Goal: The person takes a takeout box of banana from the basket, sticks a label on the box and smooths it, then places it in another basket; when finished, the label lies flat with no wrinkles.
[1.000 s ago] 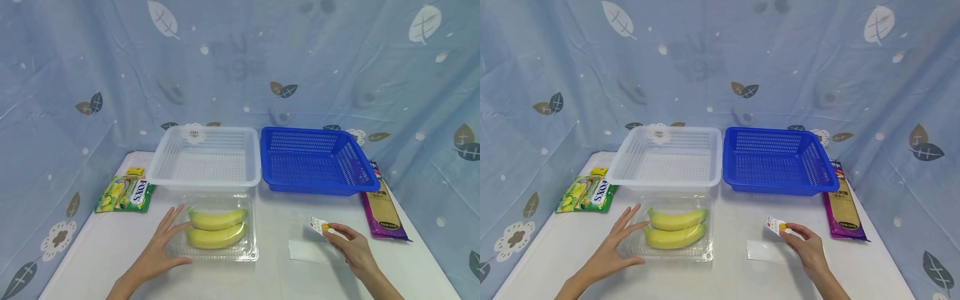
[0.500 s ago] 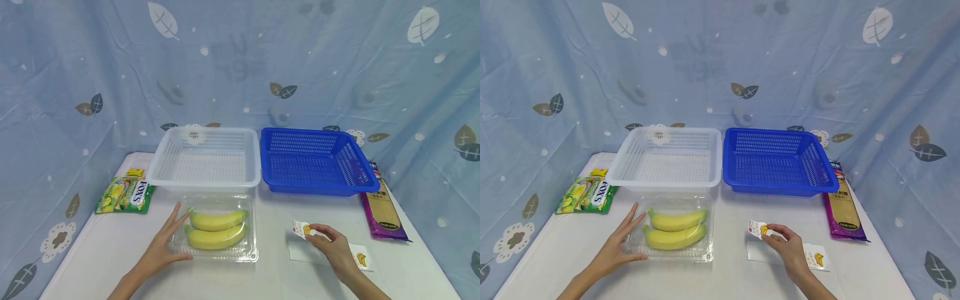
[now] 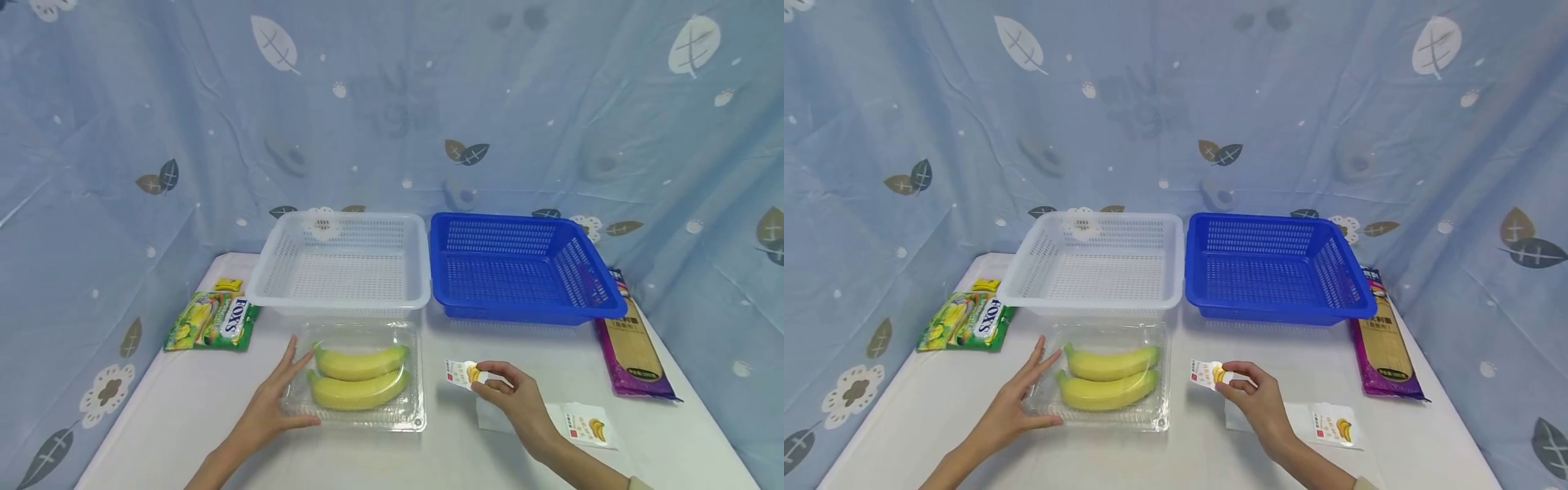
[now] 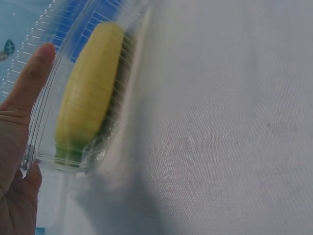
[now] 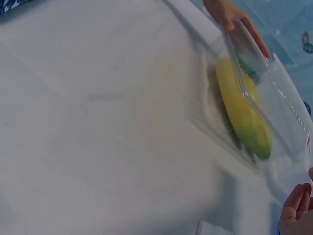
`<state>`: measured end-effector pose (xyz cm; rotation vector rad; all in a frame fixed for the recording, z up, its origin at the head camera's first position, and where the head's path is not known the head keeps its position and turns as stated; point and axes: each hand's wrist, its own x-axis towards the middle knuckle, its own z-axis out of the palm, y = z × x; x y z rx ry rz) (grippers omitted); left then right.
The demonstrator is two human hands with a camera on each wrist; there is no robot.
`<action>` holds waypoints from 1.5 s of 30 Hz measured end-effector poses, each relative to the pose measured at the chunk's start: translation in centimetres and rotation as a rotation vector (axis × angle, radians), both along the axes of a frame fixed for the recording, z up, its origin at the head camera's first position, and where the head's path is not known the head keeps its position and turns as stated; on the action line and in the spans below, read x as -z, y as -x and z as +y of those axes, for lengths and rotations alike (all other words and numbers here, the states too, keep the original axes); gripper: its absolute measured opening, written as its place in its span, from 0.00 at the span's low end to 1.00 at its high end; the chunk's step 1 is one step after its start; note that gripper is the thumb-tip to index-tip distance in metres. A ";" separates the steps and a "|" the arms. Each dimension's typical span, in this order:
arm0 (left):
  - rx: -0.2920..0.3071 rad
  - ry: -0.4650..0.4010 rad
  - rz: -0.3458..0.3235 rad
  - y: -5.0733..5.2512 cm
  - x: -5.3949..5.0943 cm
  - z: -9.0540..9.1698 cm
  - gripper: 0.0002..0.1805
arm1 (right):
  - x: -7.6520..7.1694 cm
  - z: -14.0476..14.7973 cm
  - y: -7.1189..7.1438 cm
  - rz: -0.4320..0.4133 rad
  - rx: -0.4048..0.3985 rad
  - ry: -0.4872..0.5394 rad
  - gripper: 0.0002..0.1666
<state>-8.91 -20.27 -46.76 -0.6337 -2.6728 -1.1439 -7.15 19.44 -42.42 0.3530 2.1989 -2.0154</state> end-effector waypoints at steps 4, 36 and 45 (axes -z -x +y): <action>-0.004 0.005 -0.003 0.0 0.1 0.1 0.58 | -0.2 -1.0 0.1 0.002 -0.017 0.043 0.22; -0.012 -0.005 -0.048 -0.1 -0.5 0.3 0.56 | -1.7 -8.1 3.1 0.145 -0.210 0.095 0.20; -0.019 0.002 -0.049 -0.1 -0.4 0.3 0.56 | -1.7 -9.9 4.0 0.195 -0.298 0.100 0.20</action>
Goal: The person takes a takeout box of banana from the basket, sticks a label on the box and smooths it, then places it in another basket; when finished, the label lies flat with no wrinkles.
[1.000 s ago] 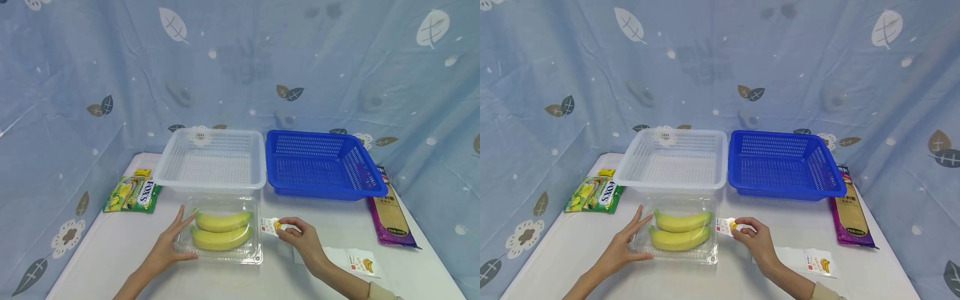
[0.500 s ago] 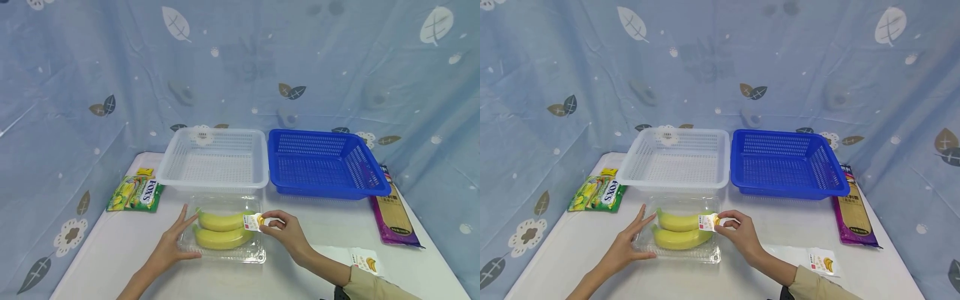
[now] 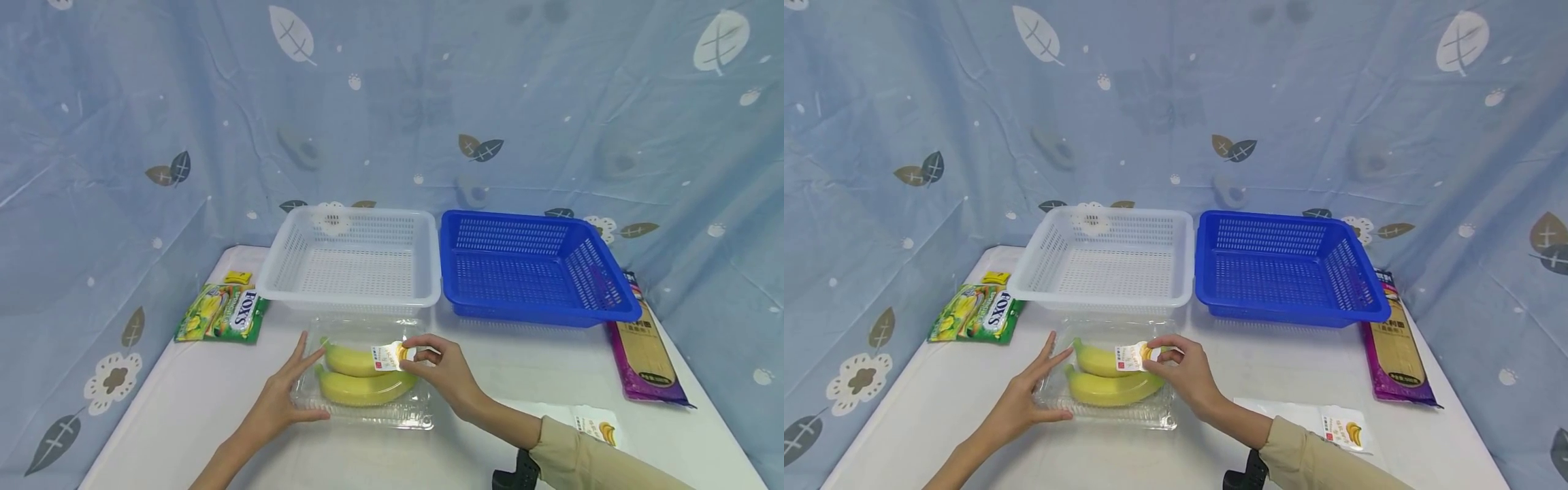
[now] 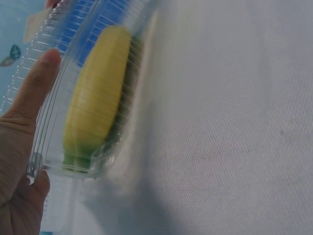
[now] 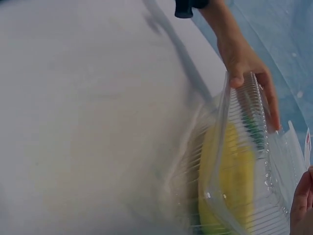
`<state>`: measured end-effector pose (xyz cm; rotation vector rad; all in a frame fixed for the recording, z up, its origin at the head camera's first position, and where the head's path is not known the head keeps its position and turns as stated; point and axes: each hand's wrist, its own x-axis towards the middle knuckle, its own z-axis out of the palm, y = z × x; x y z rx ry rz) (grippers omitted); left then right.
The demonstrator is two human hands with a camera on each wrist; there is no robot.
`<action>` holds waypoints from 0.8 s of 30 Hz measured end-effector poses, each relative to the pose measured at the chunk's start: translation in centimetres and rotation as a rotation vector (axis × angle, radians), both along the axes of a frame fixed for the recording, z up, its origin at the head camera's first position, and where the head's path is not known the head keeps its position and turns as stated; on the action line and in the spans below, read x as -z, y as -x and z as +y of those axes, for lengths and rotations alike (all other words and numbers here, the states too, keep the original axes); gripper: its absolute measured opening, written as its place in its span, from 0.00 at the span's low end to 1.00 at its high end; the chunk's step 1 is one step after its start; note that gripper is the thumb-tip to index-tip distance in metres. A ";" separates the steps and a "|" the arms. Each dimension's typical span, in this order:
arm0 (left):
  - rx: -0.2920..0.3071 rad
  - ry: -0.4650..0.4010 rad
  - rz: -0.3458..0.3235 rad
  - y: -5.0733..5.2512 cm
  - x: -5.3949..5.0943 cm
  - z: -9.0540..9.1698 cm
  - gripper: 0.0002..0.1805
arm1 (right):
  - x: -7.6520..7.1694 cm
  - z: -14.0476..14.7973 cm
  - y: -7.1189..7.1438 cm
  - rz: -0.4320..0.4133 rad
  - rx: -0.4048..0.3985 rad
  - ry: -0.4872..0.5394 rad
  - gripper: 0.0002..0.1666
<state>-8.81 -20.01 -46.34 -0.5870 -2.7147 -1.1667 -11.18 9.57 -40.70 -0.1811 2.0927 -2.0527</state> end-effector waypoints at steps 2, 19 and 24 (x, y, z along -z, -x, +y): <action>-0.003 0.001 -0.006 0.0 0.0 0.0 0.56 | 0.0 -0.2 0.3 0.025 -0.024 -0.015 0.20; -0.010 -0.005 0.017 0.0 0.0 0.2 0.55 | -0.1 -0.8 4.8 0.094 -0.430 -0.187 0.18; -0.009 -0.017 0.003 -0.1 0.0 0.3 0.55 | -0.4 -1.2 6.9 0.196 -0.575 -0.228 0.17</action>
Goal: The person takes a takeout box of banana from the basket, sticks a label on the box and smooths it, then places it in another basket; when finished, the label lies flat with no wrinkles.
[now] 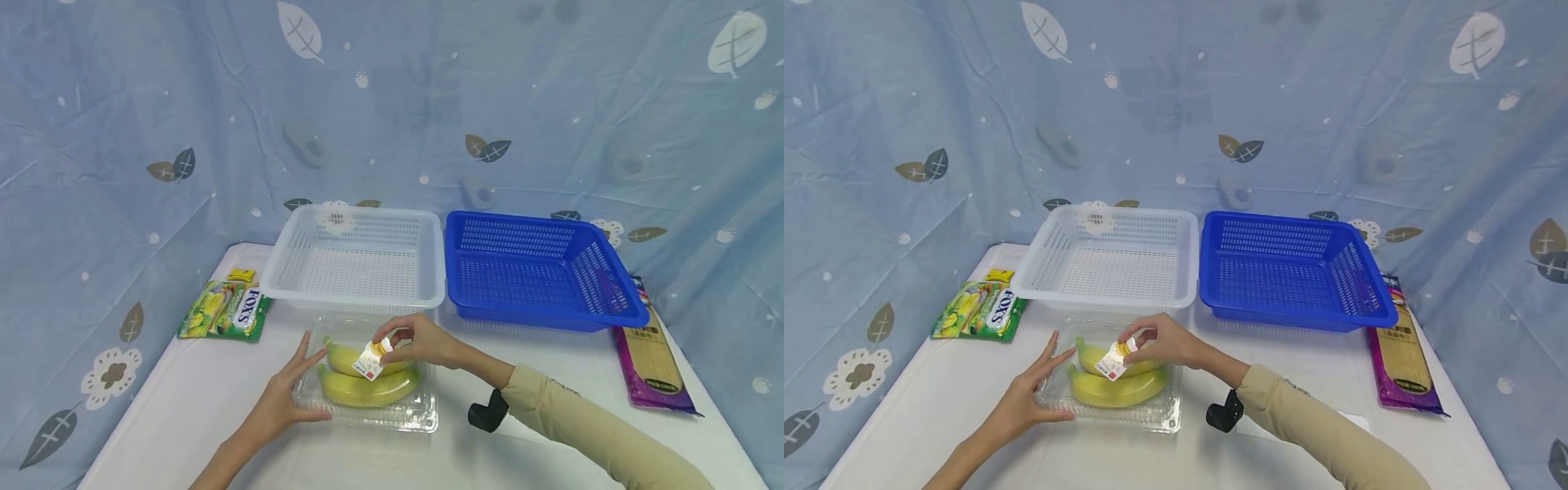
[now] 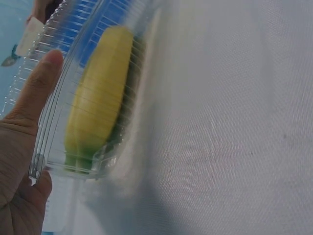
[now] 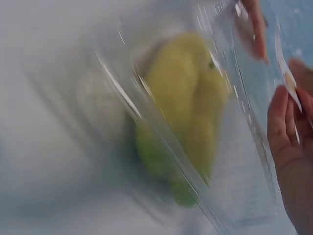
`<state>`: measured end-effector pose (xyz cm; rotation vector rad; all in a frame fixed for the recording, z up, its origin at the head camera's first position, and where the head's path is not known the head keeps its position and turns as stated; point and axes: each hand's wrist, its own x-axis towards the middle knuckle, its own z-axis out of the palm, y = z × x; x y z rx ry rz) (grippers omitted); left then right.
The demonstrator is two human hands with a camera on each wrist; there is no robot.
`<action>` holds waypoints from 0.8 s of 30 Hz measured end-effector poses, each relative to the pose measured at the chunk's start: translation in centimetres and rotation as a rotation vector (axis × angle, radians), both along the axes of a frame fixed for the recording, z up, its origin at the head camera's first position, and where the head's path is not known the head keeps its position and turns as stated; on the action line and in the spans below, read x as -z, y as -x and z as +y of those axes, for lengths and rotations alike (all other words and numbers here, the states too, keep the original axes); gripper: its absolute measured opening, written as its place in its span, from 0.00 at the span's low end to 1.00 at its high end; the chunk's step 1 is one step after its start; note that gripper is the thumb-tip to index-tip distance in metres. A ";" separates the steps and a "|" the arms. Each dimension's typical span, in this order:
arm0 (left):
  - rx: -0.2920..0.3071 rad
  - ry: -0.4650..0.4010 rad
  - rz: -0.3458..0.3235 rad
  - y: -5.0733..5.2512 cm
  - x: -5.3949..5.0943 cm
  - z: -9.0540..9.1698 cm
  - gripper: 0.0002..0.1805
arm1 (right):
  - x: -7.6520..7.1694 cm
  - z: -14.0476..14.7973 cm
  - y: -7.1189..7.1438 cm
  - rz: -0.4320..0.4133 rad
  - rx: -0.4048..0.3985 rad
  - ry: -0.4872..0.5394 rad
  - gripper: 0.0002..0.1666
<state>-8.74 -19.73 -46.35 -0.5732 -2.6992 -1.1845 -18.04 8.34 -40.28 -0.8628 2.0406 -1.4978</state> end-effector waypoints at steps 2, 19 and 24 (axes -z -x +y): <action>0.002 -0.003 -0.008 0.0 0.0 0.0 0.55 | -0.1 -0.2 0.8 0.040 -0.057 -0.012 0.17; 0.003 -0.007 -0.049 0.0 0.0 -0.1 0.56 | -0.9 -1.4 2.8 0.237 -0.214 -0.103 0.17; -0.002 0.000 -0.057 0.0 -0.2 -0.1 0.56 | -0.5 -1.7 2.8 0.299 -0.228 -0.122 0.17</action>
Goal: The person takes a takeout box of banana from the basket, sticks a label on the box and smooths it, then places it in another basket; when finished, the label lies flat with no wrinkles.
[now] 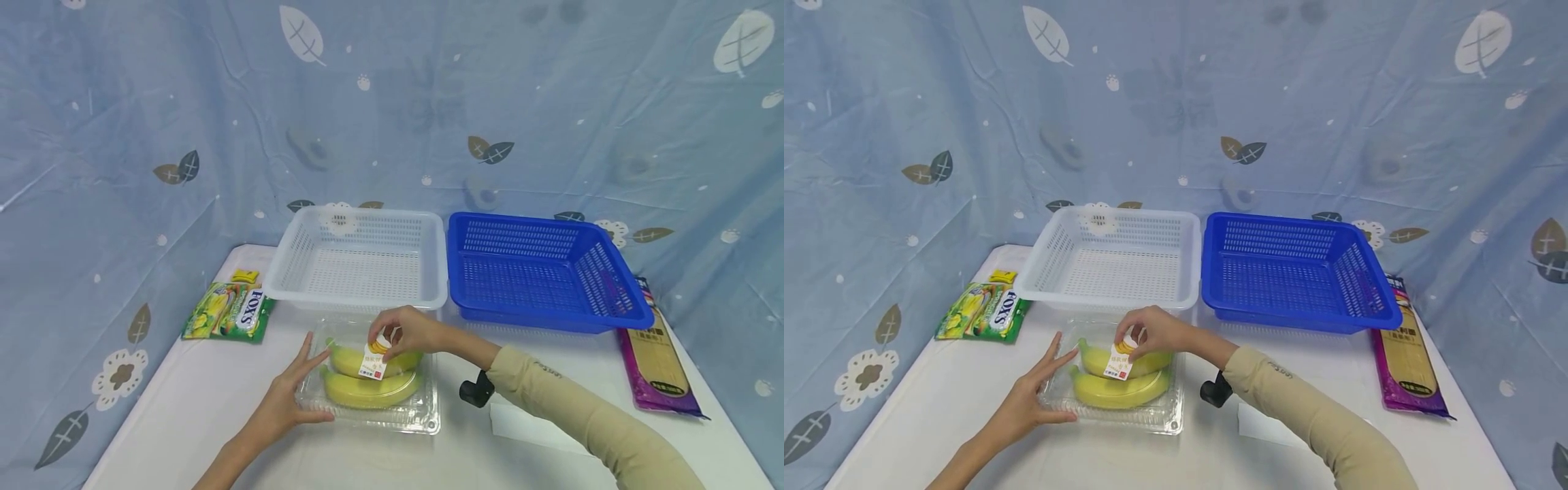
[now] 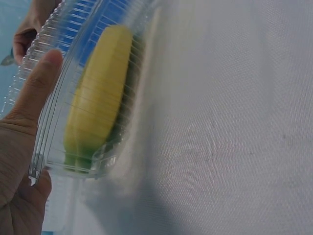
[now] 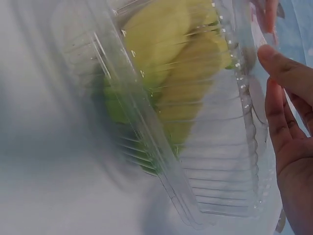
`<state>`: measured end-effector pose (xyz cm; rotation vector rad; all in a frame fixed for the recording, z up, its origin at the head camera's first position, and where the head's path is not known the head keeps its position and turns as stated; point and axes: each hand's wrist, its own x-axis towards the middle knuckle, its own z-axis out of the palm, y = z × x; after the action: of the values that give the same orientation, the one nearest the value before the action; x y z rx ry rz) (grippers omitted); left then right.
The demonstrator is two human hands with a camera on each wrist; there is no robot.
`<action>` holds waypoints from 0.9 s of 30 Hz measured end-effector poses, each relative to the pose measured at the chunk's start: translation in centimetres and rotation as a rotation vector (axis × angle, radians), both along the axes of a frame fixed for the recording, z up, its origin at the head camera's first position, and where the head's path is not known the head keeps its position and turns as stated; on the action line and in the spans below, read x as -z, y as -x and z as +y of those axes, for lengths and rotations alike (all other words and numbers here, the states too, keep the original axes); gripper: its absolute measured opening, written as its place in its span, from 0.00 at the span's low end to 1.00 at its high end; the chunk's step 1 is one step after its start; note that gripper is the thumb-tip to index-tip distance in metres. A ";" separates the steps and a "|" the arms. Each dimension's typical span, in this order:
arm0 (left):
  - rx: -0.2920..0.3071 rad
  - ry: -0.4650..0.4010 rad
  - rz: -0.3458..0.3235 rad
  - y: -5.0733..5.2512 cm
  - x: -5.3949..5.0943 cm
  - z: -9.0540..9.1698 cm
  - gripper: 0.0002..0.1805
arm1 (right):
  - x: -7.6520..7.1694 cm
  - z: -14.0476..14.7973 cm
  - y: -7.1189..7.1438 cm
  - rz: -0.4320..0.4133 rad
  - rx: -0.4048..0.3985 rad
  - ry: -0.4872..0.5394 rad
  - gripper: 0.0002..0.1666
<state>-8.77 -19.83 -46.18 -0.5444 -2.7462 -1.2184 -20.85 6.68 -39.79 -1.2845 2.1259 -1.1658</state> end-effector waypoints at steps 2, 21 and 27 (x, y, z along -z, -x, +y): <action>0.000 0.001 -0.001 0.0 0.0 0.0 0.56 | 0.0 -0.1 0.1 0.038 -0.019 -0.007 0.17; 0.000 0.006 -0.001 0.0 0.0 -0.1 0.56 | 0.1 -0.3 -1.8 0.150 0.177 0.046 0.17; 0.013 -0.001 0.023 0.0 0.1 0.0 0.56 | 0.9 -0.5 -3.1 -0.242 0.231 0.164 0.15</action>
<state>-8.80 -19.82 -46.31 -0.5740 -2.7268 -1.2091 -17.79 6.15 -40.66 -0.9219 2.0720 -1.5344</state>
